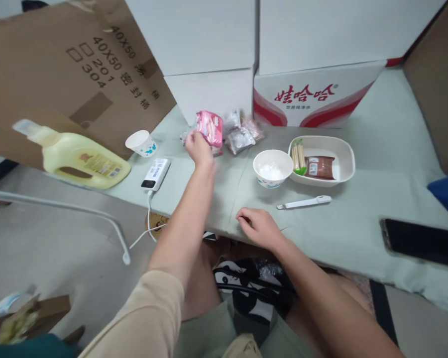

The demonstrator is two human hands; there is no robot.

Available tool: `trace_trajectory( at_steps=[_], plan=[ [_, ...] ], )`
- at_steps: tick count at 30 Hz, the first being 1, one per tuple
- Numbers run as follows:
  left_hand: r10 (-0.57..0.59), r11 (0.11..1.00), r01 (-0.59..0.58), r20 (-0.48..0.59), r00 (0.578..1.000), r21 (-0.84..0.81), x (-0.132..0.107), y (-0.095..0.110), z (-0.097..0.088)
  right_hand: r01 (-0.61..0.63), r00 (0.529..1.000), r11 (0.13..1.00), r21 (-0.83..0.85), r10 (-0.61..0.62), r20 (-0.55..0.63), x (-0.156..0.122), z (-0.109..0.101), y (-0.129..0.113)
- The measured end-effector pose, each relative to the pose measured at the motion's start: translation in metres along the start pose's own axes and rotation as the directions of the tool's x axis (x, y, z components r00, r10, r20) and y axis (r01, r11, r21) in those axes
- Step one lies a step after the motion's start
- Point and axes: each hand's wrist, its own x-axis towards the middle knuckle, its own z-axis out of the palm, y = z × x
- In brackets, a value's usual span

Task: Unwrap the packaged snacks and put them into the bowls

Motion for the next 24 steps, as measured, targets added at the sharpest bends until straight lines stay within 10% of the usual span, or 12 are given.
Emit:
trace_trajectory(
  at_steps=[3, 8, 14, 15, 18, 19, 24],
  plan=[
    [-0.027, 0.993, 0.023, -0.029, 0.999, -0.117, -0.051, 0.013, -0.018, -0.052, 0.994, 0.911, 0.408, 0.087, -0.067, 0.0, 0.007, 0.004],
    [-0.159, 0.985, 0.172, 0.298, 0.941, -0.019, -0.136, -0.002, -0.052, 0.102, 0.956, 0.59, 0.801, 0.165, -0.242, -0.003, -0.002, 0.015],
    [-0.277, 0.961, 0.244, 0.442, 0.853, 0.129, -0.165, -0.009, -0.061, 0.243, 0.867, 0.793, 0.559, 0.081, -0.492, -0.017, -0.018, 0.024],
    [-0.396, 0.914, 0.388, 0.464, 0.793, 0.118, -0.164, -0.007, -0.061, 0.257, 0.823, 0.872, 0.417, 0.03, -0.568, -0.018, -0.021, 0.025],
    [-0.636, 0.604, 0.787, 0.67, 0.382, 0.125, -0.159, -0.001, -0.061, 0.268, 0.768, 0.961, -0.066, -0.255, -0.587, -0.023, -0.025, 0.027],
    [-0.627, 0.537, 0.836, 0.718, 0.302, 0.118, -0.157, 0.001, -0.061, 0.287, 0.785, 0.942, -0.175, -0.335, -0.521, -0.025, -0.025, 0.026],
    [-0.563, 0.627, 0.778, 0.675, 0.476, -0.026, -0.155, 0.0, -0.063, 0.329, 0.878, 0.901, -0.283, -0.402, -0.259, -0.035, -0.029, 0.018]
  ],
)
